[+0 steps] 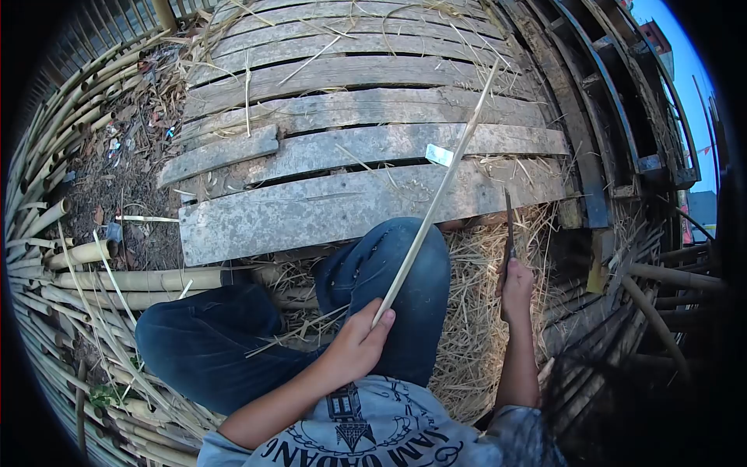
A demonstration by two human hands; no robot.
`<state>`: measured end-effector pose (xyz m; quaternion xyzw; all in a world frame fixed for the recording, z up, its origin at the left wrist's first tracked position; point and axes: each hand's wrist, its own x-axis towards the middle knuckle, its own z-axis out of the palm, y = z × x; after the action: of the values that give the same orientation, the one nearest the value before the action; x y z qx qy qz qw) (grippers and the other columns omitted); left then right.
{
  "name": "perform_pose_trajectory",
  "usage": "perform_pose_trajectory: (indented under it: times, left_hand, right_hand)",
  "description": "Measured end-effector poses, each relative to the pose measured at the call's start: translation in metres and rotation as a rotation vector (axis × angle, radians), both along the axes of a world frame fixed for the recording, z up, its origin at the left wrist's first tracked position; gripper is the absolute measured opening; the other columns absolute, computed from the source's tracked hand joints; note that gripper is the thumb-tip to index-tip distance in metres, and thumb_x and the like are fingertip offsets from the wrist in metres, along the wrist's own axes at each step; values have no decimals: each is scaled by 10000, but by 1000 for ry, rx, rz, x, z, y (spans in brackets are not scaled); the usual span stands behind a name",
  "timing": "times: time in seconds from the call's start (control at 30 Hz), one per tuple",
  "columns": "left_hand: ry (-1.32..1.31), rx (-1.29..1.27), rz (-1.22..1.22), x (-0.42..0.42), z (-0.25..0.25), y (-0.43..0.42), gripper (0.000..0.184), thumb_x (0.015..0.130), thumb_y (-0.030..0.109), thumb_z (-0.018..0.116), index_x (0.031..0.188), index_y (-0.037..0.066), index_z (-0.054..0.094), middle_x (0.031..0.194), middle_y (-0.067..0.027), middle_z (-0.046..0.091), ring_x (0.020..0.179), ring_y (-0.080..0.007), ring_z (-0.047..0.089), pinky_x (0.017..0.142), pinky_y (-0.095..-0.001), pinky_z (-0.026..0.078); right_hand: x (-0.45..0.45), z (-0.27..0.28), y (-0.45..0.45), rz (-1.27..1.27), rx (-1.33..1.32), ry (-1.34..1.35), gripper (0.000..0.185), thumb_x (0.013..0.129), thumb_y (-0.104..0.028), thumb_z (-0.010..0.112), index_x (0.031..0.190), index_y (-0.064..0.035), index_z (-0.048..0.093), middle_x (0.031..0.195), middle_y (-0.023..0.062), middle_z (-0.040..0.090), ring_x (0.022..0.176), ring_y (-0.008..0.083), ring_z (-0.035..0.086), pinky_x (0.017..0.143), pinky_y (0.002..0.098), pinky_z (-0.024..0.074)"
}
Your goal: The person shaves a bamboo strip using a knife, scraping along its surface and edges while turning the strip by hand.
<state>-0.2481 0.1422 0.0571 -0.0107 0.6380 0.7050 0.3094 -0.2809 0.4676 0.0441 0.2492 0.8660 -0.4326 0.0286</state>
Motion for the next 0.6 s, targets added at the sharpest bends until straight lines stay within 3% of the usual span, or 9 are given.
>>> perform_pose_trajectory:
  times: [0.07, 0.13, 0.2, 0.23, 0.3, 0.37, 0.43, 0.6]
  left_hand:
    - [-86, 39, -12, -2, -1, 3, 222, 1017, 268, 385, 886, 94, 429, 637, 50, 345, 525, -43, 302, 434, -215, 270]
    - [-185, 158, 3, -7, 0, 3, 202, 1017, 271, 384, 892, 117, 418, 639, 60, 322, 518, -37, 269, 431, -206, 242]
    - [-215, 139, -18, -12, 6, 4, 203, 1016, 275, 387, 887, 120, 415, 639, 60, 319, 517, -37, 266, 432, -204, 237]
    - [-229, 147, -8, -15, 9, 5, 206, 1015, 279, 389, 882, 124, 412, 640, 61, 317, 516, -36, 262, 433, -202, 231]
    - [-272, 164, -21, -19, 15, 6, 207, 1014, 283, 394, 889, 120, 419, 639, 59, 324, 515, -36, 274, 432, -201, 238]
    - [-308, 186, 1, -19, 13, 6, 208, 1013, 287, 399, 897, 116, 425, 638, 58, 331, 514, -36, 286, 431, -199, 245]
    - [-81, 93, 5, -12, 2, 10, 212, 1012, 270, 394, 934, 82, 449, 641, 48, 371, 524, -41, 327, 446, -212, 287]
    - [-13, -28, -3, -13, 14, 10, 245, 1012, 237, 371, 952, 22, 472, 654, 33, 417, 545, -48, 368, 484, -233, 329]
  right_hand:
    - [13, 6, -29, 15, -59, 66, 555, 950, -504, 457, 647, -43, 513, 490, -4, 438, 427, 108, 434, 419, 269, 322]
    - [13, 26, -54, 405, 39, 198, 609, 869, -602, 536, 654, -32, 526, 494, 8, 436, 454, 104, 438, 431, 280, 332]
    - [-4, 57, -75, 632, 132, 125, 611, 779, -625, 625, 696, -22, 565, 527, 71, 490, 501, 227, 560, 478, 350, 407]
    - [-14, 63, -81, 611, 127, 124, 611, 779, -625, 625, 696, -22, 565, 527, 71, 490, 501, 227, 560, 478, 350, 407]
    - [-29, 72, -86, 792, 263, 73, 605, 743, -619, 653, 670, -28, 549, 526, 125, 507, 528, 317, 574, 503, 387, 434]
    - [-37, 67, -83, 823, 298, 48, 623, 726, -637, 650, 651, -30, 535, 525, 137, 513, 535, 336, 576, 510, 400, 443]
    - [-51, 60, -78, 879, 330, 21, 641, 709, -655, 648, 632, -32, 522, 524, 149, 518, 543, 355, 577, 518, 413, 451]
    - [-77, 34, -66, 992, 349, 165, 763, 672, -787, 554, 572, -34, 488, 499, 141, 505, 507, 359, 571, 496, 421, 451]
